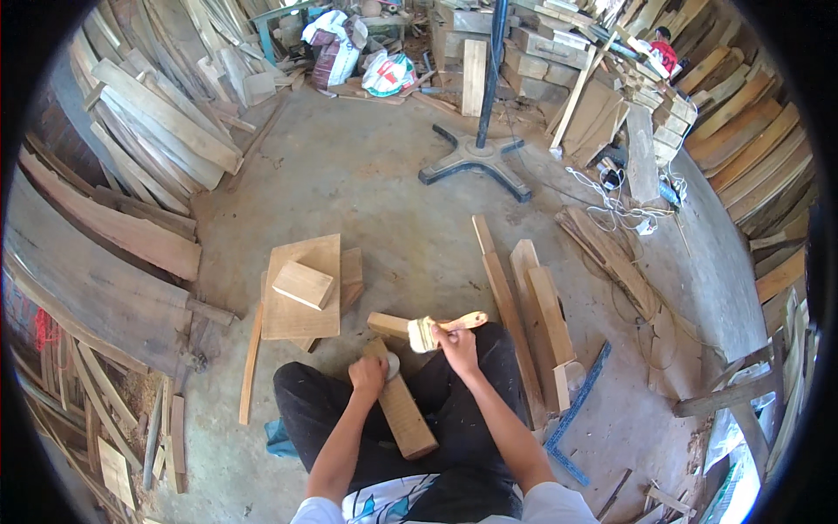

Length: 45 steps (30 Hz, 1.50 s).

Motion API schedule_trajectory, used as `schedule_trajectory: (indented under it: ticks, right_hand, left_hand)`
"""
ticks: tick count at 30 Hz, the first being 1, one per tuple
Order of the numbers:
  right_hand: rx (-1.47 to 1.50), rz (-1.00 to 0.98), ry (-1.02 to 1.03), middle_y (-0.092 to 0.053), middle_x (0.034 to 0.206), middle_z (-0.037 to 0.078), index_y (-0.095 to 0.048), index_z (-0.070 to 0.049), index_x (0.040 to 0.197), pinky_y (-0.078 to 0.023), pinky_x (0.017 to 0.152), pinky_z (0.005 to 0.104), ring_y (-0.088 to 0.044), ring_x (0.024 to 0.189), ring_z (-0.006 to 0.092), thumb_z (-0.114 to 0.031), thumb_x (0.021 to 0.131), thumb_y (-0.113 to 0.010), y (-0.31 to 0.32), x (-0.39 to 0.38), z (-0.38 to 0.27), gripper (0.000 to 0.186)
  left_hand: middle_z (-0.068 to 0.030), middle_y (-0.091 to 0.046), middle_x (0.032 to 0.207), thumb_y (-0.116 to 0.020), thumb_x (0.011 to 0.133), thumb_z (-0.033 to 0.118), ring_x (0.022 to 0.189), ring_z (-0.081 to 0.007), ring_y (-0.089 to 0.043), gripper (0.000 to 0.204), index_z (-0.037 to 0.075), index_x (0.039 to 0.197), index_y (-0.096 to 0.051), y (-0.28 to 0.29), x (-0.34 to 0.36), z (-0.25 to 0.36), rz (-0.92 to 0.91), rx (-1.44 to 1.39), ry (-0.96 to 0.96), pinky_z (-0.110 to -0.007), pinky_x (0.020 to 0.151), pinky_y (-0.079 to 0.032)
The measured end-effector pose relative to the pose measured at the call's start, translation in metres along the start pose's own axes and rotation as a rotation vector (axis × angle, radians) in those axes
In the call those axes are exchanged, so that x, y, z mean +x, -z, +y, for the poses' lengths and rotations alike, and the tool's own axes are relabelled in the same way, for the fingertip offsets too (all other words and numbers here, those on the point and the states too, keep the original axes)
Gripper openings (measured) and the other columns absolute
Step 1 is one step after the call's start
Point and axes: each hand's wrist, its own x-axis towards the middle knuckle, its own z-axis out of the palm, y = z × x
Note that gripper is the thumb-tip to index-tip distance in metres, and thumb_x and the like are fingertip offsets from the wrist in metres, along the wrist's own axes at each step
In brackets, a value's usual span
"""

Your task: Sanding, chiseling, and applying a finish to wood pieces while sitting on the floor.

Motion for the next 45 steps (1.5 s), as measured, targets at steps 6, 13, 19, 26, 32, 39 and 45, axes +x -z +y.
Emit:
schedule_trajectory:
  ticks: [6,13,19,26,32,39,45]
  right_hand:
    - [-0.002,0.043,-0.046,-0.072,0.082,0.008,-0.07,0.003,0.104,-0.05,0.063,0.0251,-0.066,0.072,0.008,-0.024,0.089,-0.069,0.005,0.004,0.011,0.03]
    - [0.007,0.043,-0.019,-0.072,0.081,0.009,-0.07,0.004,0.103,-0.051,0.062,0.0259,-0.068,0.071,0.0105,-0.023,0.09,-0.068,0.015,0.005,0.02,0.03]
    - [-0.055,0.013,0.03,-0.071,0.075,0.008,-0.07,0.004,0.101,-0.049,0.057,0.0259,-0.066,0.065,0.0099,-0.025,0.09,-0.069,-0.006,0.002,0.01,0.031]
    - [0.034,0.044,-0.003,-0.071,0.075,0.008,-0.07,0.005,0.101,-0.05,0.058,0.0253,-0.066,0.067,0.0084,-0.024,0.091,-0.069,0.007,0.004,0.021,0.031]
    - [-0.103,0.013,-0.008,-0.072,0.079,0.008,-0.07,0.003,0.104,-0.051,0.06,0.0263,-0.066,0.068,0.0093,-0.023,0.092,-0.067,0.005,0.004,-0.001,0.029]
    - [-0.074,-0.015,-0.001,-0.072,0.082,0.009,-0.071,0.001,0.103,-0.05,0.063,0.0278,-0.067,0.073,0.0099,-0.025,0.09,-0.068,-0.005,-0.002,0.0,0.03]
    - [-0.082,0.01,0.032,-0.07,0.074,0.007,-0.071,0.003,0.103,-0.048,0.056,0.0255,-0.063,0.063,0.0077,-0.025,0.091,-0.068,0.005,0.0,0.008,0.03]
  left_hand:
    - [-0.0138,-0.063,0.059,-0.053,0.091,0.048,0.054,-0.0317,-0.065,0.046,0.011,0.068,-0.068,0.078,-0.123,0.064,-0.149,-0.064,-0.406,-0.044,0.051,-0.052]
    - [-0.0179,-0.067,0.068,-0.05,0.091,0.053,0.065,-0.0352,-0.068,0.052,0.009,0.071,-0.071,0.024,-0.035,0.032,-0.186,0.033,-0.175,-0.05,0.06,-0.053]
    - [-0.0202,-0.068,0.074,-0.054,0.09,0.044,0.073,-0.0387,-0.068,0.044,0.007,0.077,-0.073,-0.012,0.027,-0.024,0.038,-0.024,0.12,-0.05,0.066,-0.054]
    - [-0.0168,-0.067,0.068,-0.048,0.093,0.045,0.061,-0.0339,-0.068,0.048,0.009,0.071,-0.07,0.056,-0.087,0.045,-0.282,0.076,-0.269,-0.047,0.056,-0.053]
    - [-0.0172,-0.065,0.066,-0.05,0.093,0.048,0.063,-0.0354,-0.067,0.049,0.01,0.07,-0.068,0.081,-0.123,0.055,-0.226,-0.127,-0.261,-0.047,0.058,-0.053]
    - [-0.0188,-0.069,0.076,-0.047,0.094,0.049,0.071,-0.0362,-0.07,0.05,0.01,0.079,-0.075,0.002,0.019,0.01,-0.102,0.076,0.054,-0.046,0.065,-0.056]
    - [-0.0187,-0.069,0.075,-0.047,0.094,0.046,0.07,-0.0357,-0.069,0.047,0.009,0.081,-0.073,0.005,-0.006,0.033,-0.184,0.041,-0.041,-0.048,0.063,-0.055]
